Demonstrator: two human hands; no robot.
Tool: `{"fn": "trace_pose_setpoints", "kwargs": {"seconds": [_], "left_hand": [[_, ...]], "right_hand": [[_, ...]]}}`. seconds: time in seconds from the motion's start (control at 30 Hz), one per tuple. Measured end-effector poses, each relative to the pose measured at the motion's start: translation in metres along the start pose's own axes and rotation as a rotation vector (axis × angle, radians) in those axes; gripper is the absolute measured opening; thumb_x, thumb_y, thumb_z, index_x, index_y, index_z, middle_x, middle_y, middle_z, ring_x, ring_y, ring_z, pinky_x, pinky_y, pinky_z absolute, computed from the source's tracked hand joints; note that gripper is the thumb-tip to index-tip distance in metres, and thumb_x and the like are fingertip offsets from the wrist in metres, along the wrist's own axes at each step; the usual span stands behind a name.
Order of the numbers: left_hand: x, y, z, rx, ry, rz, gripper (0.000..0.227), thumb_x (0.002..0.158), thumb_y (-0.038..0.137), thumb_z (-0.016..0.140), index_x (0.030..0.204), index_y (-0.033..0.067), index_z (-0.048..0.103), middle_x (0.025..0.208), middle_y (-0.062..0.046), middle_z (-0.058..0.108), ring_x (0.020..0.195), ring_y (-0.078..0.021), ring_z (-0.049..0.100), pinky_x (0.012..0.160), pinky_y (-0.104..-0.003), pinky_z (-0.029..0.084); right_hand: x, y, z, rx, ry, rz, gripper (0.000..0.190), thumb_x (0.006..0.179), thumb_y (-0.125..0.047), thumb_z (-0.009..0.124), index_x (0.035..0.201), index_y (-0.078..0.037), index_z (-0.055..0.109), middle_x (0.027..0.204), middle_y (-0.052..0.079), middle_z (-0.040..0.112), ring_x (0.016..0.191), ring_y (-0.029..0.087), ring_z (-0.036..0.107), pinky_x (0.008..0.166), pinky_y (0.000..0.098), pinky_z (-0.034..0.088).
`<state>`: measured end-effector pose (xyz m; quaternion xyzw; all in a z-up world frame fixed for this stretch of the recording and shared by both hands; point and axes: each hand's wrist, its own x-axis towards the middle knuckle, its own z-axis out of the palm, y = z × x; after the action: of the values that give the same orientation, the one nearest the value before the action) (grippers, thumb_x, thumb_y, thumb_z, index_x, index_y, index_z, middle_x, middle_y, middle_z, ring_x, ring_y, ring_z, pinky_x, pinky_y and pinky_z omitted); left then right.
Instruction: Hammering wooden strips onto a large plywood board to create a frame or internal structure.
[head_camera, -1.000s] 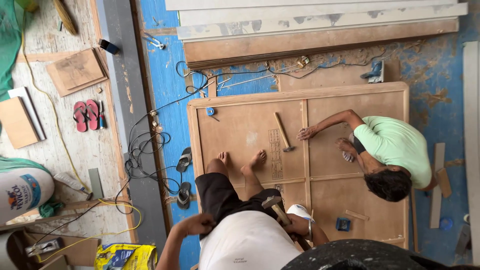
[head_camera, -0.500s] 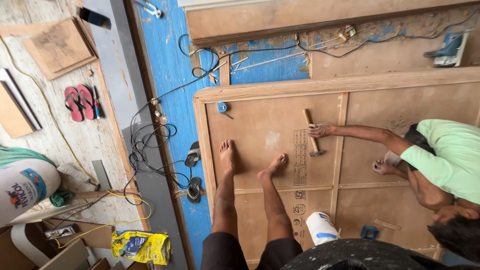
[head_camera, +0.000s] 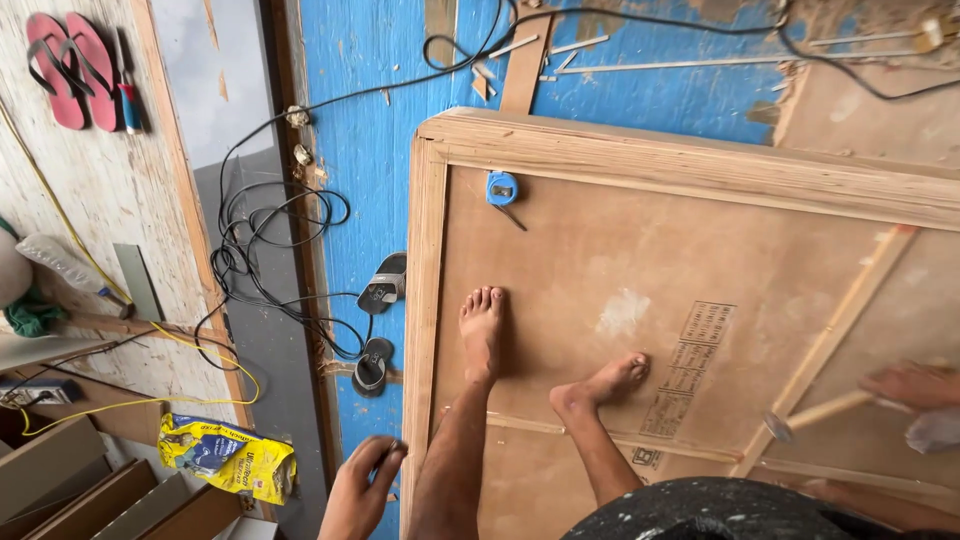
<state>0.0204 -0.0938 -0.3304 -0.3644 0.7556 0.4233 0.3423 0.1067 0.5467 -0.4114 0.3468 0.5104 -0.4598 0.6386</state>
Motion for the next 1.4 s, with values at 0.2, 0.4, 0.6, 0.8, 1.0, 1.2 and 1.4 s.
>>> {"fn": "trace_pose_setpoints", "kwargs": {"seconds": [0.2, 0.4, 0.6, 0.8, 1.0, 1.2, 1.4], "left_hand": [[0.100, 0.000, 0.076, 0.025, 0.082, 0.007, 0.024, 0.095, 0.020, 0.065, 0.108, 0.0017, 0.072, 0.106, -0.014, 0.070, 0.093, -0.0296, 0.071, 0.079, -0.038, 0.058], [0.181, 0.018, 0.106, 0.095, 0.145, 0.273, 0.023, 0.094, 0.017, 0.067, 0.108, 0.0006, 0.072, 0.115, -0.016, 0.066, 0.098, -0.0350, 0.069, 0.083, -0.043, 0.056], [0.303, 0.070, 0.137, 0.209, 0.244, 0.661, 0.017, 0.095, 0.013, 0.063, 0.102, -0.0011, 0.069, 0.153, -0.020, 0.047, 0.127, -0.0430, 0.051, 0.101, -0.049, 0.046], [0.384, 0.154, 0.184, 0.584, 0.371, 0.852, 0.018, 0.087, 0.013, 0.064, 0.098, -0.0006, 0.070, 0.150, -0.023, 0.043, 0.144, -0.0498, 0.034, 0.112, -0.064, 0.027], [0.409, 0.172, 0.230, 0.708, 0.109, 0.874, 0.027, 0.087, 0.012, 0.057, 0.109, 0.0029, 0.070, 0.129, -0.018, 0.061, 0.133, -0.0411, 0.045, 0.110, -0.059, 0.034], [0.458, 0.220, 0.233, 0.718, 0.298, 1.082, 0.026, 0.086, 0.020, 0.060, 0.103, 0.0035, 0.072, 0.126, -0.020, 0.065, 0.124, -0.0367, 0.056, 0.109, -0.050, 0.044], [0.467, 0.212, 0.228, 0.411, 0.027, 1.026, 0.025, 0.098, 0.024, 0.060, 0.107, 0.0046, 0.073, 0.118, -0.013, 0.070, 0.117, -0.0358, 0.061, 0.107, -0.046, 0.045]], "right_hand": [[0.104, -0.316, 0.015, 0.057, 0.132, 0.003, 0.021, 0.094, -0.015, 0.066, 0.113, -0.007, 0.063, 0.065, 0.007, 0.054, 0.044, 0.012, 0.048, 0.037, 0.0279, 0.036], [0.105, -0.501, 0.057, 0.224, -0.068, -0.494, 0.022, 0.094, -0.017, 0.062, 0.114, -0.010, 0.059, 0.069, 0.001, 0.056, 0.049, 0.007, 0.047, 0.041, 0.0255, 0.041], [0.145, -0.510, 0.047, 0.246, 0.109, -0.701, 0.047, 0.099, -0.050, 0.058, 0.103, -0.003, 0.060, 0.061, 0.002, 0.050, 0.048, 0.011, 0.045, 0.043, 0.0268, 0.039], [0.113, -0.526, -0.027, 0.218, 0.429, -0.692, 0.049, 0.102, -0.052, 0.059, 0.094, -0.004, 0.056, 0.060, -0.001, 0.042, 0.046, 0.010, 0.037, 0.042, 0.0282, 0.031], [0.056, -0.483, -0.079, 0.347, 0.514, -0.815, 0.047, 0.107, -0.053, 0.054, 0.098, -0.007, 0.055, 0.063, -0.001, 0.041, 0.049, 0.011, 0.037, 0.045, 0.0283, 0.032], [0.096, -0.431, -0.078, 0.371, 0.640, -0.676, 0.044, 0.105, -0.050, 0.055, 0.099, -0.006, 0.056, 0.063, -0.001, 0.041, 0.049, 0.011, 0.038, 0.045, 0.0286, 0.032], [0.195, -0.405, -0.038, 0.296, 0.549, -0.563, 0.033, 0.101, -0.037, 0.061, 0.098, -0.004, 0.061, 0.061, 0.000, 0.046, 0.045, 0.010, 0.041, 0.040, 0.0280, 0.032]]}}
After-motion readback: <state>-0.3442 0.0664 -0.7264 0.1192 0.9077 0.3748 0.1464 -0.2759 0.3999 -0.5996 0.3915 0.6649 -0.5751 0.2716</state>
